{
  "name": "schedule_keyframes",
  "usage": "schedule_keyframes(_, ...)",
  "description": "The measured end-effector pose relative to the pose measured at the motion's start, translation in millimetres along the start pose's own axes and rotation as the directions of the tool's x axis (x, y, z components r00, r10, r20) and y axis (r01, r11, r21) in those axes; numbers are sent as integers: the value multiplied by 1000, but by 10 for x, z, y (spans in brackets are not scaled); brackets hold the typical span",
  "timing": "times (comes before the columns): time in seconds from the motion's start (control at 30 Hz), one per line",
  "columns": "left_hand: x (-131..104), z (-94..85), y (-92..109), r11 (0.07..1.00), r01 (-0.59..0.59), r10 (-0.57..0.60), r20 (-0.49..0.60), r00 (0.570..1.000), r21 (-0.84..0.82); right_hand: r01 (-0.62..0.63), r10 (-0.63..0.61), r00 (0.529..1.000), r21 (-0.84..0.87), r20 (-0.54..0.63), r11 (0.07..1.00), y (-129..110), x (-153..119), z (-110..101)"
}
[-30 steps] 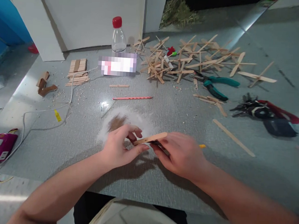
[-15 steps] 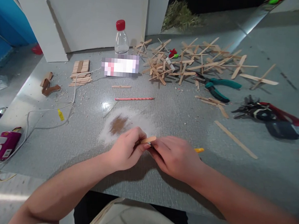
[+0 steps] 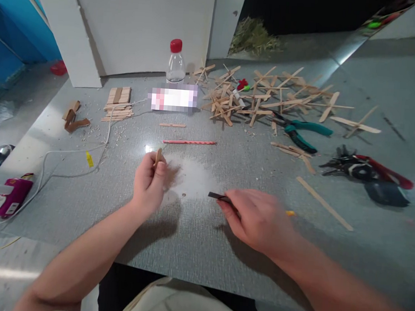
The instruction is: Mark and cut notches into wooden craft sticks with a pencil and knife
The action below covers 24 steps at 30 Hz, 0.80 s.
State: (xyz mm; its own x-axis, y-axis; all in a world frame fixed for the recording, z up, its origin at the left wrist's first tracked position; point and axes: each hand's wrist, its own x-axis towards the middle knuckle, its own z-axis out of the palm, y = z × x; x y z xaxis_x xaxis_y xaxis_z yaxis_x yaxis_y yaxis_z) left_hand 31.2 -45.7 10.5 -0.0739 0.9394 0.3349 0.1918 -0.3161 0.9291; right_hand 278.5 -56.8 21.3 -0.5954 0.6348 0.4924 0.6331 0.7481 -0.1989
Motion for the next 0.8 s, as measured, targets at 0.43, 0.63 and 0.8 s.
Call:
schedule_keyframes(0.43,79,121,-102,908,327,-240,313,919,-263,-93,95,995,-111,16,990,109,-31,25)
schedule_keyframes(0.63,87,134,-59,875,371,-283,293,913,-311,-94,98,995,-109,33,990,104,-26,30)
schedule_keyframes(0.8,81,155,-49,852,395,-309,280,909,-344,-99,104,994,-100,43,990,101,-14,31)
